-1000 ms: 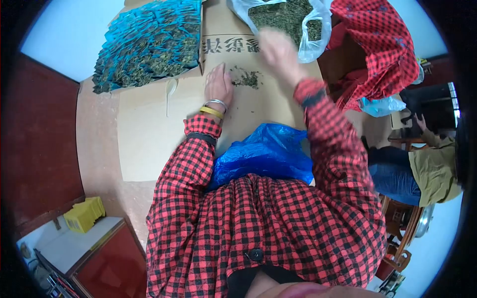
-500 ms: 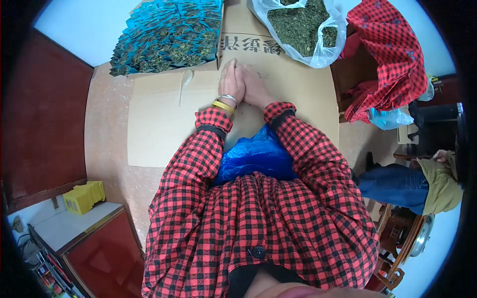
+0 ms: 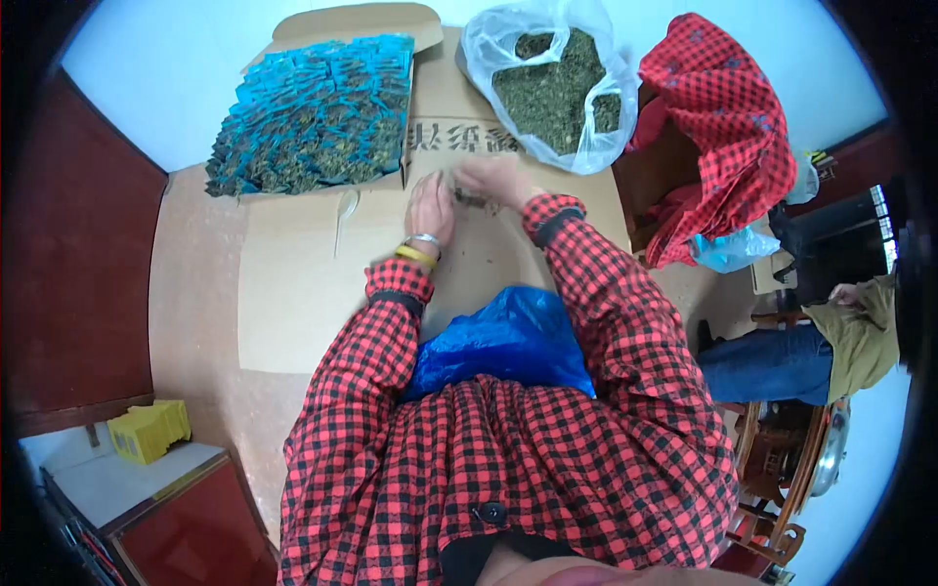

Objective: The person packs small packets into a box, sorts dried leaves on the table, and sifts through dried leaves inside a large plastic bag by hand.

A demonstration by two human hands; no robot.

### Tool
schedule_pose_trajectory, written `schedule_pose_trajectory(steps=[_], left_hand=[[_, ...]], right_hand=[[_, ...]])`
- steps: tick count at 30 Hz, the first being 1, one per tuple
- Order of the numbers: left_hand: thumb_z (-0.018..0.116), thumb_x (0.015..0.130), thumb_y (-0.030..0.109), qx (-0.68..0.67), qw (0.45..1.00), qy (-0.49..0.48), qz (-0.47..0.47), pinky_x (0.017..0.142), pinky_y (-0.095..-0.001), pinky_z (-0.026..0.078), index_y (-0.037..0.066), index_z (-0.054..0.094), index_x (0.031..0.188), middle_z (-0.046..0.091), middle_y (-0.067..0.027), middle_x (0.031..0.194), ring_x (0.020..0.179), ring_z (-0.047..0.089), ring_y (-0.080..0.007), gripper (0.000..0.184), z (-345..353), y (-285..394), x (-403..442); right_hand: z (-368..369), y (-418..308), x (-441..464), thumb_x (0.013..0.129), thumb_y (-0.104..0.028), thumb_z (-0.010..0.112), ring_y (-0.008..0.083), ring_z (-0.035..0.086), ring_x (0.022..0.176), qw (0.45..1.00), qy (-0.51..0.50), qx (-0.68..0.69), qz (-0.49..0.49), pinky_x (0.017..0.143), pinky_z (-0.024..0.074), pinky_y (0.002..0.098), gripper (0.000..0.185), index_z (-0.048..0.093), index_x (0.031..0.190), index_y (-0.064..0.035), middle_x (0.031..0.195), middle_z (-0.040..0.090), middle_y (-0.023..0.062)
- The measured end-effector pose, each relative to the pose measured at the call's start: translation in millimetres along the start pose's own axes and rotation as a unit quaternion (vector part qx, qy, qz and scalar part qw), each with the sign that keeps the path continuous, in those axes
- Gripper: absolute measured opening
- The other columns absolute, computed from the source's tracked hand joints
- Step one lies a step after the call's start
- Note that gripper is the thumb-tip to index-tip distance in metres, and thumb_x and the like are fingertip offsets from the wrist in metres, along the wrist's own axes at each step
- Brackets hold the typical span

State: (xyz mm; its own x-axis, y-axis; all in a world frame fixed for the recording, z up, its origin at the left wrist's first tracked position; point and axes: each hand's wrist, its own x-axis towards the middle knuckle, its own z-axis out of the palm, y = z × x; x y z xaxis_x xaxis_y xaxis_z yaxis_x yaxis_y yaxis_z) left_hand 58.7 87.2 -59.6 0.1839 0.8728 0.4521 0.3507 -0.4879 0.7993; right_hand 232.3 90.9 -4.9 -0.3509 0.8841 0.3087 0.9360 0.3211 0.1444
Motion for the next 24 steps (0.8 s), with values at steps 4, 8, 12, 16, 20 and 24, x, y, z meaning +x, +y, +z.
schedule_pose_trajectory(steps=[4, 8, 12, 16, 20, 24], left_hand=[[0.047, 0.091, 0.021, 0.019, 1.000, -0.013, 0.013, 0.098, -0.0432, 0.038, 0.000, 0.053, 0.116, 0.058, -0.0219, 0.112, 0.110, 0.051, -0.0371, 0.033, 2, 0, -6], [0.051, 0.090, 0.019, 0.059, 0.997, 0.010, 0.047, 0.093, -0.0411, 0.041, -0.001, 0.055, 0.112, 0.059, -0.0195, 0.109, 0.105, 0.053, -0.0357, 0.029, 3, 2, -1], [0.053, 0.089, 0.019, 0.052, 0.998, 0.018, 0.036, 0.093, -0.0413, 0.041, 0.000, 0.056, 0.110, 0.059, -0.0198, 0.107, 0.105, 0.053, -0.0358, 0.029, 3, 6, 0], [0.053, 0.089, 0.020, 0.061, 0.997, 0.000, 0.045, 0.093, -0.0419, 0.041, 0.000, 0.057, 0.109, 0.060, -0.0203, 0.107, 0.104, 0.054, -0.0357, 0.029, 2, 8, 0], [0.052, 0.090, 0.022, 0.064, 0.996, 0.016, 0.052, 0.092, -0.0422, 0.041, 0.000, 0.058, 0.108, 0.060, -0.0203, 0.106, 0.103, 0.054, -0.0354, 0.029, 4, 9, 3], [0.050, 0.091, 0.024, 0.058, 0.997, 0.010, 0.039, 0.092, -0.0421, 0.040, 0.000, 0.059, 0.107, 0.060, -0.0199, 0.105, 0.102, 0.054, -0.0352, 0.030, 0, 7, 3]], right_hand=[[-105, 50, 19, 0.087, -0.037, 0.055, 0.0278, 0.064, 0.074, 0.983, 0.108, 0.036, 0.143, 0.063, 0.0499, 0.0449, 0.028, 0.057, 0.082, -0.0095, 0.083, 0.063, 0.0086], [-88, 67, 2, 0.085, -0.038, 0.057, 0.0284, 0.063, 0.076, 0.979, 0.143, 0.032, 0.142, 0.071, 0.0483, 0.0458, 0.030, 0.057, 0.085, -0.0070, 0.091, 0.063, 0.0102], [-60, 48, -25, 0.085, -0.035, 0.056, 0.0286, 0.063, 0.071, 0.970, 0.227, -0.092, -0.007, 0.072, 0.0444, 0.0454, 0.030, 0.058, 0.075, -0.0064, 0.079, 0.064, 0.0112], [-57, 49, -37, 0.087, -0.032, 0.055, 0.0278, 0.061, 0.065, 0.986, 0.011, -0.037, 0.161, 0.072, 0.0419, 0.0398, 0.029, 0.061, 0.072, -0.0081, 0.069, 0.063, 0.0107], [-49, 36, -34, 0.085, -0.030, 0.056, 0.0278, 0.060, 0.060, 0.994, 0.085, -0.007, 0.065, 0.063, 0.0418, 0.0404, 0.027, 0.059, 0.065, -0.0113, 0.062, 0.061, 0.0084], [-44, 15, -39, 0.085, -0.030, 0.056, 0.0266, 0.061, 0.060, 0.999, 0.038, 0.011, -0.001, 0.061, 0.0427, 0.0394, 0.026, 0.060, 0.066, -0.0122, 0.062, 0.061, 0.0090]])
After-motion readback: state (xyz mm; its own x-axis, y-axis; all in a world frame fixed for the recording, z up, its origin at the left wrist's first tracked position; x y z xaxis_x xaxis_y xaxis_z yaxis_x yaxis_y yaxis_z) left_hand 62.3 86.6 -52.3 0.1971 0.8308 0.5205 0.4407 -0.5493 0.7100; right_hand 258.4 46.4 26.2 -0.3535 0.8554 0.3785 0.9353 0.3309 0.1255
